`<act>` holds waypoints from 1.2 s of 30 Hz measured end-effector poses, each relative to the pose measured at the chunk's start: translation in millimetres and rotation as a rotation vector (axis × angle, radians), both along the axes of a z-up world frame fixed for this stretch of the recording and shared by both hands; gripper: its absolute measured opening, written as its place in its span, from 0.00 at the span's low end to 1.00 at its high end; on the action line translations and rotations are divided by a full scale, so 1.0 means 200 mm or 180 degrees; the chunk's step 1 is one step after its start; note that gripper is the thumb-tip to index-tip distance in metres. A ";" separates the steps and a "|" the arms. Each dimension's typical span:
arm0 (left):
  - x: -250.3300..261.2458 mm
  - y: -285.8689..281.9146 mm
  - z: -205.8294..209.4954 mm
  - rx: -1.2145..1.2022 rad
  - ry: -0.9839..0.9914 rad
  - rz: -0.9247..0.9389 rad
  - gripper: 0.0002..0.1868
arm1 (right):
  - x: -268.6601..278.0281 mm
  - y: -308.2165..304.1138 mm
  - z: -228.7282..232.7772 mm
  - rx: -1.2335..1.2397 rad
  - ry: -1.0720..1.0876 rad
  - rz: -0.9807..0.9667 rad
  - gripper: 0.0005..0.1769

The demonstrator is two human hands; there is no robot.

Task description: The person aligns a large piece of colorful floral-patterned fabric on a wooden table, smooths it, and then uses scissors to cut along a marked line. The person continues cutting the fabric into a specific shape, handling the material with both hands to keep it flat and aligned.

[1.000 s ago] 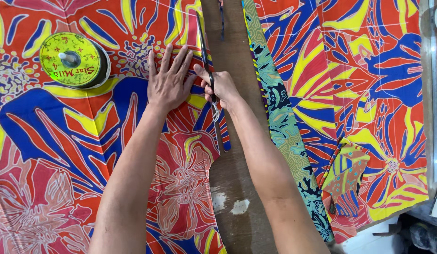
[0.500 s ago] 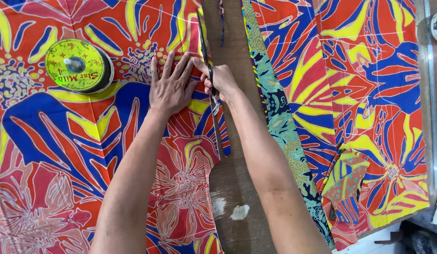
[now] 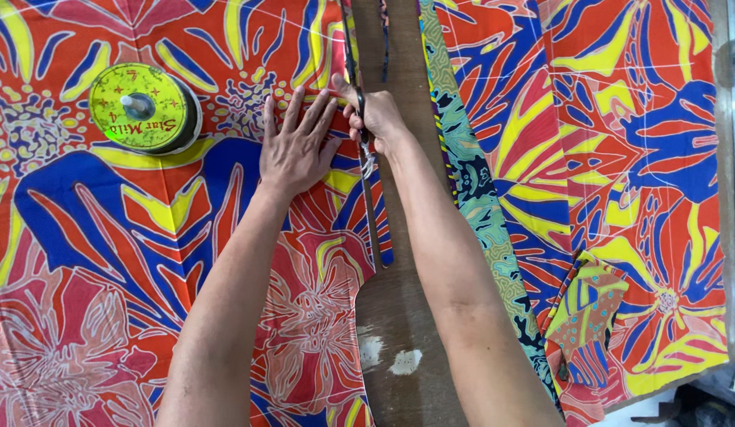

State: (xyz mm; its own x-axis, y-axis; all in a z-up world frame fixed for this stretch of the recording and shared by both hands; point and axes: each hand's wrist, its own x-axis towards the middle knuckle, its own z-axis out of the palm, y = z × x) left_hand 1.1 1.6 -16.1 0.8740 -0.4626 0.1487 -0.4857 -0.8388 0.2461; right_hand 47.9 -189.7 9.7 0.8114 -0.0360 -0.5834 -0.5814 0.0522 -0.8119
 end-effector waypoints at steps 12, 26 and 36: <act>0.03 -0.02 0.01 0.0193 0.0281 0.0079 0.36 | 0.16 -0.01 0.02 0.0029 0.0007 0.0121 0.36; -0.13 -0.10 0.09 -0.0045 0.0165 -0.0842 0.45 | -1.58 -0.42 0.26 -0.0553 0.0280 -0.0209 0.16; -0.76 -0.44 0.34 -0.2946 0.2914 0.0317 0.09 | -2.63 -0.58 0.33 -0.2413 0.0471 0.0182 0.19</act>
State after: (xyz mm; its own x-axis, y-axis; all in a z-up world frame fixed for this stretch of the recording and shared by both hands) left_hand -151.7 -85.4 51.2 0.8515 -0.4378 -0.2885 0.2186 -0.2036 0.9543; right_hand -478.3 -306.1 75.8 0.7396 -0.4291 -0.5186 -0.6717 -0.5203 -0.5274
